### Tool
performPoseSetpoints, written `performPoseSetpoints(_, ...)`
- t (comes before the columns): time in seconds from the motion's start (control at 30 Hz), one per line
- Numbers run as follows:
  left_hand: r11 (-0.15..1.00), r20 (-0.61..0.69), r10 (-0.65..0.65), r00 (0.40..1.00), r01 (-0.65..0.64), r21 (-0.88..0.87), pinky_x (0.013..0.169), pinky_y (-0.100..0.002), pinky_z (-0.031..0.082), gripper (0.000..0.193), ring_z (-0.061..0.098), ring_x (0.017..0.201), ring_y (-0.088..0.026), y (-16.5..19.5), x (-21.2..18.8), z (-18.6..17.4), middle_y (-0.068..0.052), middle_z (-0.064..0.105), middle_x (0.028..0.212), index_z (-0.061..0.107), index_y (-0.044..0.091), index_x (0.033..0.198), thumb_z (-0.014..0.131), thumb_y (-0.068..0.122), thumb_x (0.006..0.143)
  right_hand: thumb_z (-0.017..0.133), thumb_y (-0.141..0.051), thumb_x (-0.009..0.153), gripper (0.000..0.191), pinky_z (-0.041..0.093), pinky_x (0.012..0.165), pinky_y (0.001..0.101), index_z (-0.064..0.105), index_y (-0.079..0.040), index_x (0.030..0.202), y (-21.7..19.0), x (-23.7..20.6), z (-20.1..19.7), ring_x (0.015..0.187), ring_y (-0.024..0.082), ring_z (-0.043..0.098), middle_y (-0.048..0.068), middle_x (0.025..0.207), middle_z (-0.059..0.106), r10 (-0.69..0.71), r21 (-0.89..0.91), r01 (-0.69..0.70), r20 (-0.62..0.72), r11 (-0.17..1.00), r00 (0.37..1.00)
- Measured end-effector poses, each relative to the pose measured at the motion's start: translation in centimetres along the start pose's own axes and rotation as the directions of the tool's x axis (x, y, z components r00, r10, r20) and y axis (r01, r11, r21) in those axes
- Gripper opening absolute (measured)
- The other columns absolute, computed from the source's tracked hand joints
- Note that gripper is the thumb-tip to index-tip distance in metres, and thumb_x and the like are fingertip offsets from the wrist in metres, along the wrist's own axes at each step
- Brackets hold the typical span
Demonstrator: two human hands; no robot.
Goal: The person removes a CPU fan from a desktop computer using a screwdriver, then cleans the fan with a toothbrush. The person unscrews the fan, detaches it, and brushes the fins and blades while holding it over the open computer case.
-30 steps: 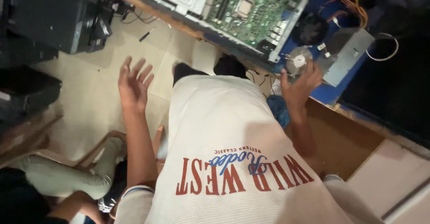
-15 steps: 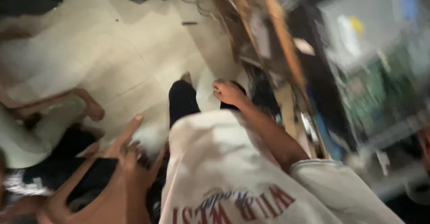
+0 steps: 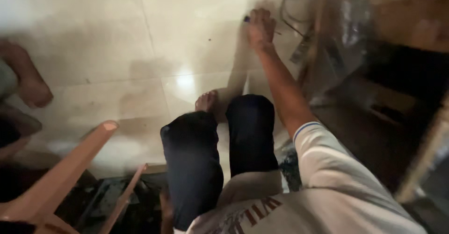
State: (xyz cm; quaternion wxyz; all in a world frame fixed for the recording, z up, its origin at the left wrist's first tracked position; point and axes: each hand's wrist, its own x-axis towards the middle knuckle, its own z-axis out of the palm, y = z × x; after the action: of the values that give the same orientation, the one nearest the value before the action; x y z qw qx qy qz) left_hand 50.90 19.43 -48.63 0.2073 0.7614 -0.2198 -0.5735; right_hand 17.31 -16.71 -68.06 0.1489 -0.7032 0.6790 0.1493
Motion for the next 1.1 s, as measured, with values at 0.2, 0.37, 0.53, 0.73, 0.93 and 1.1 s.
performPoseSetpoints(0.2, 0.992, -0.005, -0.122, 0.992, 0.122, 0.020, 0.079, -0.037, 0.052, 0.025, 0.066, 0.092, -0.022, -2.1, -3.5, 0.3, -0.013, 0.071, 0.110, 0.066, 0.001, 0.118, 0.058, 0.013, 0.098, 0.062, -0.014, 0.097, 0.044, 0.040, 0.105, 0.0554, 0.056, -0.004, 0.139, -3.1, 0.1, 2.8, 0.126, 0.041, 0.052, 0.024, 0.146, 0.051, -0.294, -0.042, 0.310, 0.218, 0.950, 0.931)
performPoseSetpoints(0.37, 0.989, 0.105, -0.114, 0.988, 0.102, 0.108, 0.078, -0.038, 0.052, 0.024, 0.066, 0.092, -0.022, -0.5, -5.5, -1.6, -0.012, 0.071, 0.109, 0.067, 0.002, 0.117, 0.058, 0.013, 0.098, 0.063, 0.006, 0.078, 0.058, 0.031, 0.111, 0.0571, 0.060, -0.008, 0.134, -6.5, -9.7, -6.6, 0.130, 0.040, 0.051, 0.022, 0.136, 0.055, -0.260, 0.411, 0.411, -0.375, 0.814, 0.890)
performPoseSetpoints(0.53, 0.964, 0.314, -0.069, 0.947, -0.018, 0.266, 0.076, -0.038, 0.051, 0.023, 0.067, 0.091, -0.022, 5.3, -6.5, -5.1, -0.012, 0.071, 0.107, 0.067, 0.002, 0.116, 0.059, 0.013, 0.097, 0.068, 0.007, 0.076, 0.052, 0.031, 0.114, 0.0578, 0.068, -0.013, 0.124, -4.2, -26.4, -29.4, 0.124, 0.030, 0.054, 0.010, 0.127, 0.055, -0.060, 0.460, 0.421, -0.617, 0.781, 0.785)
performPoseSetpoints(0.73, 0.907, 0.459, -0.033, 0.888, -0.167, 0.388, 0.075, -0.038, 0.050, 0.023, 0.067, 0.090, -0.022, 13.7, -8.3, -7.3, -0.012, 0.071, 0.106, 0.067, 0.003, 0.115, 0.060, 0.012, 0.096, 0.070, 0.005, 0.080, 0.043, 0.025, 0.117, 0.0663, 0.070, -0.016, 0.118, 6.2, -35.8, -43.6, 0.127, 0.028, 0.056, 0.008, 0.126, 0.057, 0.181, 0.255, 0.002, -0.693, 0.967, 0.698)
performPoseSetpoints(0.93, 0.859, 0.489, 0.016, 0.872, -0.262, 0.440, 0.073, -0.038, 0.050, 0.022, 0.067, 0.089, -0.022, 22.5, -8.7, -7.6, -0.012, 0.071, 0.105, 0.067, 0.004, 0.114, 0.060, 0.012, 0.096, 0.071, -0.005, 0.081, 0.039, 0.027, 0.111, 0.0663, 0.064, -0.012, 0.119, 17.2, -29.8, -47.0, 0.120, 0.039, 0.054, 0.017, 0.120, 0.056, 0.129, 0.054, -0.127, -0.682, 0.990, 0.720)
performPoseSetpoints(1.1, 0.876, 0.359, 0.165, 0.919, -0.304, 0.374, 0.072, -0.038, 0.049, 0.021, 0.067, 0.088, -0.022, 30.7, -6.5, -8.4, -0.011, 0.071, 0.103, 0.068, 0.004, 0.113, 0.061, 0.012, 0.095, 0.065, -0.004, 0.092, 0.049, 0.034, 0.106, 0.0589, 0.060, -0.004, 0.141, 13.8, -33.6, -48.7, 0.125, 0.041, 0.052, 0.022, 0.134, 0.055, 0.282, 0.272, -0.126, -0.670, 0.954, 0.687)
